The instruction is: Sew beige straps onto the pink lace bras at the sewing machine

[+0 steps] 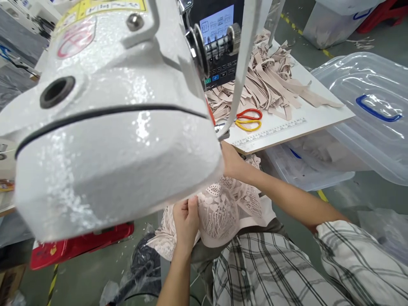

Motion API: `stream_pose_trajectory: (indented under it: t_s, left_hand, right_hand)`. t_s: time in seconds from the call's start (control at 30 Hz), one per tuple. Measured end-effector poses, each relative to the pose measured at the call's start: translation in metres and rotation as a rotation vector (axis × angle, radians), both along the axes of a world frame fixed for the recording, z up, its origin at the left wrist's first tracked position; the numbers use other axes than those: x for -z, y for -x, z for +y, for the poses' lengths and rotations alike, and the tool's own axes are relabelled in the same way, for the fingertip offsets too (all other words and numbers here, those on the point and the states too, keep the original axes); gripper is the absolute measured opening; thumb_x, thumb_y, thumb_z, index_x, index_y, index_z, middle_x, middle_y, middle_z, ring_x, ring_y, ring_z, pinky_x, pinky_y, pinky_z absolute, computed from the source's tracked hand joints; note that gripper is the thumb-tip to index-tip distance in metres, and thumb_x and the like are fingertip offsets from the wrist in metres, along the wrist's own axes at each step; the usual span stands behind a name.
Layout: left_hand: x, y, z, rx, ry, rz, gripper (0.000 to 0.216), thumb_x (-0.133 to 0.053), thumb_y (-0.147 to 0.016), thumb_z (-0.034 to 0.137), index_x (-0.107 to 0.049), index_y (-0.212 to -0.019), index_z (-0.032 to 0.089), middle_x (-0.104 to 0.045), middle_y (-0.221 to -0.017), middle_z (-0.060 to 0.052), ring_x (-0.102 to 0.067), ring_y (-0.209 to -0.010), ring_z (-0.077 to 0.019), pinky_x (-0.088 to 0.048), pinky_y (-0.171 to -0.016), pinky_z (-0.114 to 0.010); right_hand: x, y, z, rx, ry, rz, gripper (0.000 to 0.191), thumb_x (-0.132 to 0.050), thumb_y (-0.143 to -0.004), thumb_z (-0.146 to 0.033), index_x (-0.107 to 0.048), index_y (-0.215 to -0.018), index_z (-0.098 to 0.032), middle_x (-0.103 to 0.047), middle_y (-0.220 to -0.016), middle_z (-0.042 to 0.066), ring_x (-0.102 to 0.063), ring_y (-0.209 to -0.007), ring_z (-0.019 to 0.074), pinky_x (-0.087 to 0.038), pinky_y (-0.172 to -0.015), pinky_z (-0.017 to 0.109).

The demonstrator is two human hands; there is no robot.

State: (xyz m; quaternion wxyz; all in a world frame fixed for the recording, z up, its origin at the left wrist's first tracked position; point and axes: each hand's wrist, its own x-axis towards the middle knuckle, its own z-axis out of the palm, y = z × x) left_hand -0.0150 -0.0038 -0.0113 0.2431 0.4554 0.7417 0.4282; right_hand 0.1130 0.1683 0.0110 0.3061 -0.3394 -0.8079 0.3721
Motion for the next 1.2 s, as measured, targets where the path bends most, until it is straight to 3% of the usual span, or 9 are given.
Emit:
stream_pose_trajectory:
  t_s: [0.17, 0.3, 0.6, 0.73, 0.87, 0.97, 1.03, 1.13, 1.2]
  left_hand:
    - [-0.01, -0.004, 0.0, 0.006, -0.002, 0.099, 0.043, -0.045, -0.094, 0.041, -0.03, -0.059, 0.022, -0.029, -0.053, 0.005, -0.033, -0.05, -0.0112, -0.025, -0.05, -0.026]
    - [-0.016, -0.005, 0.001, 0.014, 0.001, 0.15, 0.038, -0.047, -0.092, 0.04, -0.041, -0.059, 0.022, -0.035, -0.051, 0.005, -0.036, -0.049, -0.0114, -0.027, -0.049, -0.025]
    - [-0.016, -0.005, -0.006, 0.024, 0.013, 0.039, 0.039, -0.048, -0.094, 0.044, -0.051, -0.063, 0.02, -0.04, -0.052, 0.005, -0.037, -0.049, -0.0115, -0.03, -0.048, -0.023]
    - [-0.014, -0.001, -0.005, 0.062, 0.051, -0.155, 0.041, -0.054, -0.09, 0.055, -0.058, -0.069, 0.019, -0.05, -0.058, 0.002, -0.045, -0.055, -0.0132, -0.037, -0.053, -0.024]
    - [-0.016, -0.012, -0.004, 0.228, 0.291, -0.702, 0.053, -0.069, -0.074, 0.069, -0.065, -0.07, 0.017, -0.062, -0.064, -0.004, -0.057, -0.063, -0.019, -0.047, -0.06, -0.03]
    - [-0.005, -0.043, -0.01, 0.332, 0.412, -1.102, 0.061, -0.079, -0.061, 0.071, -0.07, -0.081, 0.014, -0.068, -0.069, -0.008, -0.066, -0.073, -0.026, -0.053, -0.072, -0.037]
    - [0.011, -0.068, -0.015, 0.417, 0.418, -1.207, 0.069, -0.076, -0.061, 0.075, -0.072, -0.09, 0.012, -0.07, -0.074, -0.011, -0.069, -0.081, -0.029, -0.053, -0.079, -0.039]
    - [0.04, -0.09, -0.016, 0.521, 0.412, -0.986, 0.079, -0.059, -0.065, 0.087, -0.072, -0.089, 0.013, -0.068, -0.074, -0.012, -0.066, -0.081, -0.0287, -0.052, -0.076, -0.039]
    - [0.055, -0.085, -0.015, 0.532, 0.413, -0.768, 0.072, -0.055, -0.069, 0.086, -0.07, -0.078, 0.016, -0.065, -0.068, -0.01, -0.062, -0.073, -0.0254, -0.05, -0.069, -0.035]
  right_hand:
    - [0.002, 0.0, 0.001, -0.005, -0.017, 0.033, 0.011, -0.061, -0.076, -0.013, -0.058, -0.084, -0.02, -0.058, -0.097, 0.006, -0.057, -0.085, 0.0214, -0.043, -0.07, 0.032]
    - [0.004, 0.0, 0.001, 0.003, -0.023, 0.039, 0.011, -0.06, -0.074, -0.013, -0.056, -0.081, -0.021, -0.056, -0.095, 0.006, -0.056, -0.084, 0.021, -0.043, -0.07, 0.032]
    - [-0.003, 0.001, -0.002, 0.016, 0.029, 0.071, 0.015, -0.054, -0.071, -0.008, -0.056, -0.08, -0.019, -0.057, -0.094, 0.005, -0.055, -0.08, 0.0194, -0.044, -0.069, 0.03]
    - [-0.002, 0.002, -0.005, 0.03, 0.023, 0.107, 0.012, -0.053, -0.071, -0.009, -0.052, -0.075, -0.02, -0.058, -0.094, 0.006, -0.055, -0.083, 0.0199, -0.043, -0.071, 0.031]
    - [-0.009, -0.007, -0.009, -0.009, 0.048, 0.17, 0.011, -0.052, -0.074, -0.013, -0.046, -0.07, -0.021, -0.055, -0.088, 0.003, -0.052, -0.081, 0.0178, -0.042, -0.072, 0.031]
    - [-0.02, -0.026, -0.014, -0.071, 0.178, 0.215, 0.013, -0.057, -0.079, -0.024, -0.048, -0.07, -0.02, -0.052, -0.082, 0.0, -0.048, -0.071, 0.0141, -0.04, -0.067, 0.029]
    - [-0.025, -0.041, -0.019, -0.144, 0.283, 0.248, 0.017, -0.06, -0.082, -0.03, -0.05, -0.072, -0.02, -0.053, -0.078, -0.001, -0.048, -0.069, 0.013, -0.04, -0.065, 0.027]
    - [-0.011, -0.059, -0.027, -0.204, 0.556, 0.317, 0.016, -0.063, -0.083, -0.034, -0.055, -0.08, -0.02, -0.063, -0.081, 0.0, -0.058, -0.071, 0.0138, -0.044, -0.062, 0.026]
    - [0.012, -0.071, -0.029, -0.03, 0.771, 0.431, 0.02, -0.069, -0.078, -0.036, -0.058, -0.082, -0.019, -0.068, -0.081, 0.002, -0.063, -0.067, 0.0147, -0.048, -0.059, 0.026]
